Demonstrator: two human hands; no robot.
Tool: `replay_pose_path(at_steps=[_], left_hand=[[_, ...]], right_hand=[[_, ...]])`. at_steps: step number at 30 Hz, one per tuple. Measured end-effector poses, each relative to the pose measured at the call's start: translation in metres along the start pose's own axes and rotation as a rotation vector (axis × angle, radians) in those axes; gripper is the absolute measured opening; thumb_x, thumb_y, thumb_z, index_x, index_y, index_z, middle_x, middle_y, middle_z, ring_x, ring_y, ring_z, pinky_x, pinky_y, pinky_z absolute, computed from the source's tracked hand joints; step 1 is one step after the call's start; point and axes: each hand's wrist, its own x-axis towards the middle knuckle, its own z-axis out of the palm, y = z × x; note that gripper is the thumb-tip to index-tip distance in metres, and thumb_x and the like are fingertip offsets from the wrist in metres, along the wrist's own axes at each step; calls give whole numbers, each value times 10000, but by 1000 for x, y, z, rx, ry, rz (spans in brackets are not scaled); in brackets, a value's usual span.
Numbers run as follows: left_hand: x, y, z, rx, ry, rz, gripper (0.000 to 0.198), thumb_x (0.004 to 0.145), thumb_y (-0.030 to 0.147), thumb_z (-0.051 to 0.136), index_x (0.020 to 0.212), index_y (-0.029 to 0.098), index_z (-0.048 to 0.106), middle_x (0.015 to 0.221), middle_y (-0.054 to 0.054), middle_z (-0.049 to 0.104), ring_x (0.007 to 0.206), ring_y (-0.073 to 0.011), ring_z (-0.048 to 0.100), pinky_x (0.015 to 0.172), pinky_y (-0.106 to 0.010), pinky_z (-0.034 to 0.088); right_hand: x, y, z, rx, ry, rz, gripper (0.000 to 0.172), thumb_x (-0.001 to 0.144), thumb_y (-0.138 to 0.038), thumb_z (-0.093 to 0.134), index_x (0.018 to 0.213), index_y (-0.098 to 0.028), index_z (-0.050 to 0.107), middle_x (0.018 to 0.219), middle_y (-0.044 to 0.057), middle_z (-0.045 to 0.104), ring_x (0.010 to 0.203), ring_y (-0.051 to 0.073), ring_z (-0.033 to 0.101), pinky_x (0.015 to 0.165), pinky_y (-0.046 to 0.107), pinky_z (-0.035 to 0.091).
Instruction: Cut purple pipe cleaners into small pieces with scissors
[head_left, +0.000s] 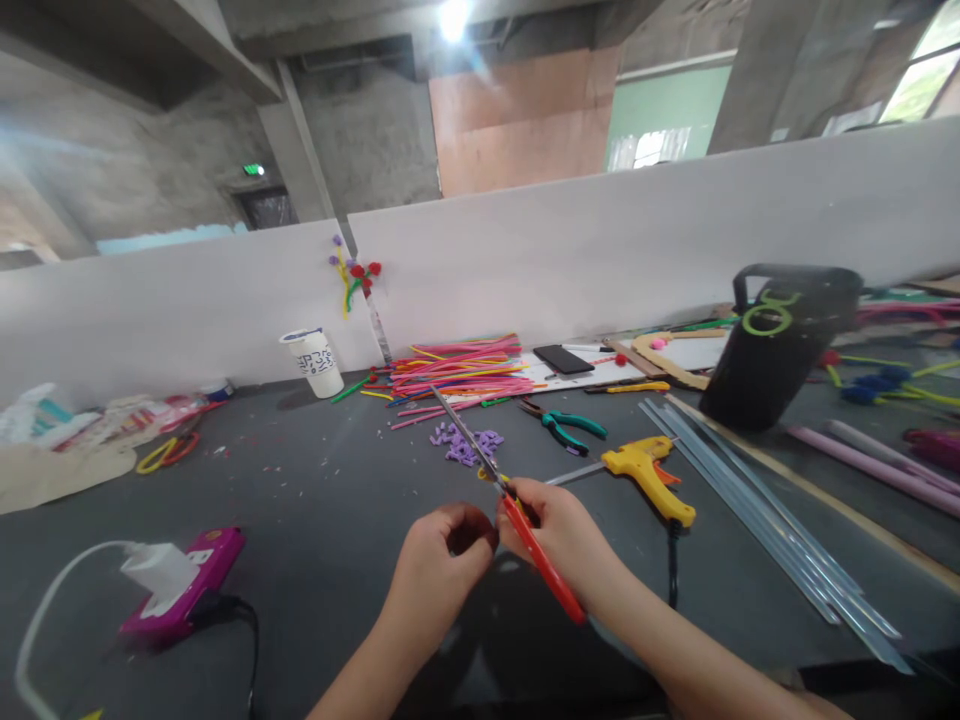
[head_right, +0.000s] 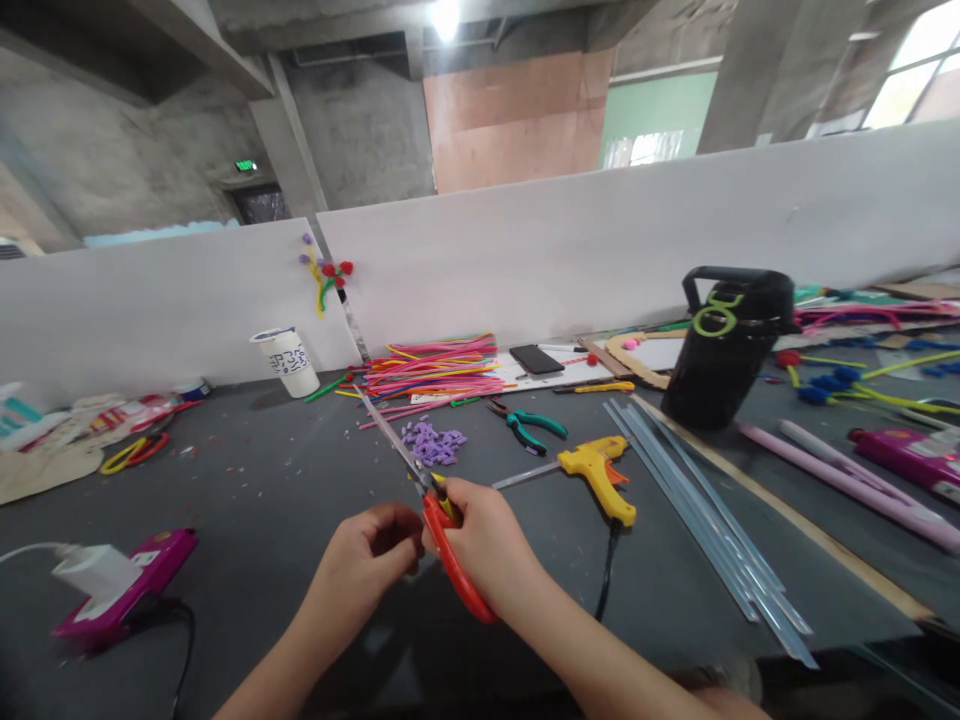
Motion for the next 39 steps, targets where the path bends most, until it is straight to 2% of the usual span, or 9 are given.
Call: replay_pose_path(at_steps=[3,6,10,14,16,21,24,27,39], left_hand=[[-1,0,-4,-104,32,-35,88,652,137,525,632,152,609,561,7,571,505,-122,518,517,-230,405],[-1,1,-13,-313,118,-78,32,652,172,591,667,150,609,549,20,580,491,-104,523,515,-213,413],[-2,3,-29,-645,210,-92,47,664,191,631,690,159,608,592,23,608,541,-85,543,547,-185,421],[-6,5,-38,-805,251,-138,62,639,165,664,684,146,627,645,8,630,589,-85,566,596,-186,440],[-8,6,-40,-828,261,-149,59,637,170,670,670,140,631,633,5,632,584,-82,566,593,-181,441],[-8,8,-41,-851,294,-131,51,630,163,674,646,147,628,611,12,632,564,-80,567,578,-177,439],[-6,7,-41,-840,295,-116,45,646,163,658,686,150,642,623,15,626,567,-76,561,579,-174,441],[-5,5,-40,-829,280,-82,68,677,142,623,739,145,651,635,13,612,562,-68,542,569,-168,439],[-8,9,-37,-804,300,-76,44,672,163,631,711,143,629,667,8,622,571,-74,550,567,-163,447]], right_hand=[[0,-4,1,14,-5,-5,30,615,-202,471,617,-174,462,543,-48,435,527,102,394,482,195,321],[-4,-10,-2,-3,-31,3,36,648,-209,475,672,-182,472,572,-49,463,530,101,407,478,190,317],[-11,-17,-8,-175,-45,-11,99,652,-170,476,739,-207,445,600,-59,485,526,98,414,472,187,293],[-15,-17,-12,-340,-111,-83,23,711,-213,466,725,-207,449,600,-47,505,520,104,410,474,199,268],[-16,-16,-13,-443,-105,-99,82,720,-279,495,754,-205,490,575,-40,510,496,110,405,460,211,243],[-20,-17,-15,-694,24,-196,284,695,-481,540,728,-198,543,561,-15,534,486,127,435,473,228,221],[-22,-16,-15,-738,14,-230,335,703,-528,522,772,-203,556,579,-6,561,506,140,474,487,232,236],[-24,-14,-14,-770,-1,-235,370,697,-569,511,726,-201,535,581,-3,567,513,149,487,483,237,223],[-31,-11,-15,-716,-95,-144,329,719,-511,509,824,-199,532,737,41,619,643,188,543,539,244,282]])
